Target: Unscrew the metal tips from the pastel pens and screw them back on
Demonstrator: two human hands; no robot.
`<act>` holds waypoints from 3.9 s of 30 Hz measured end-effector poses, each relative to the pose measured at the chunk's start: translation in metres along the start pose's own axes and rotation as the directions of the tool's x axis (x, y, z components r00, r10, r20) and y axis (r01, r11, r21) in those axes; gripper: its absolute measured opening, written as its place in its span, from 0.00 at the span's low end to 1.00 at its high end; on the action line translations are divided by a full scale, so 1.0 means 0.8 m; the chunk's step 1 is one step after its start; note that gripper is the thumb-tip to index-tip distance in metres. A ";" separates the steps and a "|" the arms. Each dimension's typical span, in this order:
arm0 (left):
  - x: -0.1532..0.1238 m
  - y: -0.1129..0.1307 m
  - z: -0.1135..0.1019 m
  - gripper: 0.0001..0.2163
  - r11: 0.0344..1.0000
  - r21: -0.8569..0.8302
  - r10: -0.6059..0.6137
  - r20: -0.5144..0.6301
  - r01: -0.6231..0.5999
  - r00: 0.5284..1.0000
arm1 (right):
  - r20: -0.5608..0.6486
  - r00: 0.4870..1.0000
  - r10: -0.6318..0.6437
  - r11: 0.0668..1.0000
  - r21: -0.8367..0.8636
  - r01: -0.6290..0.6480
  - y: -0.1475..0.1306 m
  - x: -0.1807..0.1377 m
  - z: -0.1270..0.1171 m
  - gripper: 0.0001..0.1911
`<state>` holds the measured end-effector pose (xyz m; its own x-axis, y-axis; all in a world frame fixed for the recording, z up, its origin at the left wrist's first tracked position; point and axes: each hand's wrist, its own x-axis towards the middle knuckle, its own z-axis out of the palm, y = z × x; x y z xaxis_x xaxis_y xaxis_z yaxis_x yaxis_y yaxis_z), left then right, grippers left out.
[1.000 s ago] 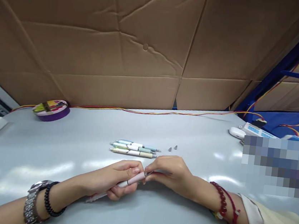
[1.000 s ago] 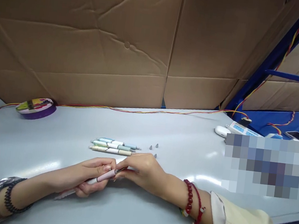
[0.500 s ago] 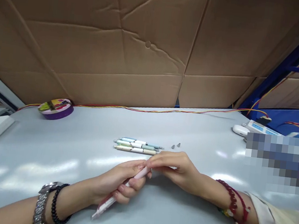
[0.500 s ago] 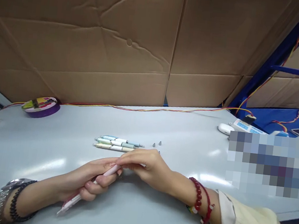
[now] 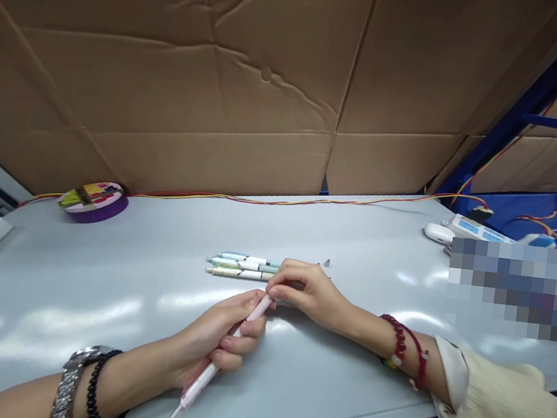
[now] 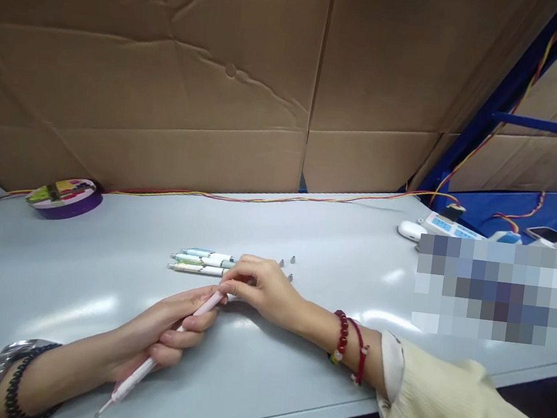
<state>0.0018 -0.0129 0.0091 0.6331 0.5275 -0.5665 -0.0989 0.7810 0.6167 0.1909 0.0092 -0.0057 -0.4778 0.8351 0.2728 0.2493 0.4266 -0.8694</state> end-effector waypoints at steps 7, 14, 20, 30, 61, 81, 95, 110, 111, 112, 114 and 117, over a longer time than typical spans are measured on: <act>0.000 0.000 -0.003 0.09 0.998 0.054 0.026 -0.011 -0.026 1.000 | 0.060 0.997 0.042 0.979 0.198 -0.053 0.003 -0.006 -0.008 0.08; 0.002 0.004 -0.006 0.08 0.996 0.090 -0.020 0.038 0.016 0.999 | 0.066 0.995 0.074 0.967 0.241 -0.088 0.006 -0.008 -0.012 0.06; 0.002 0.004 -0.007 0.09 0.994 0.103 -0.037 0.058 0.031 0.998 | 0.069 0.996 0.059 0.975 0.208 -0.072 0.006 -0.008 -0.018 0.04; 0.000 0.004 -0.007 0.12 0.991 0.129 -0.058 0.091 0.046 0.994 | 0.075 0.997 -0.021 0.997 0.079 0.015 -0.001 -0.013 -0.021 0.05; -0.015 0.004 -0.008 0.06 -0.027 0.899 0.555 0.377 -0.437 0.741 | 0.478 0.696 -0.536 0.139 -0.763 0.631 -0.004 -0.028 -0.038 0.20; 0.004 0.003 -0.023 0.09 -0.590 0.737 0.525 0.660 -0.330 0.537 | 0.533 0.623 -0.572 -0.015 -0.767 0.642 0.001 -0.039 -0.045 0.20; 0.002 0.002 -0.023 0.11 -0.702 0.634 0.427 0.740 -0.325 0.519 | 0.523 0.545 -0.655 -0.010 -0.728 0.686 -0.021 -0.040 -0.037 0.12; 0.006 -0.010 -0.022 0.03 -0.269 0.887 0.644 0.456 -0.376 0.615 | 0.111 0.821 -0.559 0.514 -0.731 0.449 -0.002 -0.017 -0.003 0.26; 0.006 -0.010 -0.021 0.03 -0.272 0.888 0.639 0.455 -0.371 0.620 | 0.133 0.822 -0.554 0.518 -0.718 0.465 -0.002 -0.017 -0.006 0.24; 0.005 -0.009 -0.021 0.04 -0.279 0.887 0.633 0.458 -0.367 0.624 | 0.174 0.815 -0.553 0.511 -0.702 0.496 -0.002 -0.017 -0.009 0.21; 0.004 -0.008 -0.020 0.06 -0.308 0.881 0.613 0.472 -0.358 0.633 | 0.262 0.792 -0.551 0.483 -0.674 0.559 -0.002 -0.019 -0.014 0.15; 0.002 -0.008 -0.018 0.09 -0.378 0.864 0.587 0.502 -0.334 0.635 | 0.295 0.787 -0.541 0.460 -0.680 0.571 -0.002 -0.022 -0.014 0.17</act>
<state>-0.0077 -0.0121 -0.0040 0.7296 0.6256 0.2763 0.4892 -0.7597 0.4284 0.2085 -0.0025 -0.0050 -0.7594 0.3242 0.5641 0.4150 0.9091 0.0361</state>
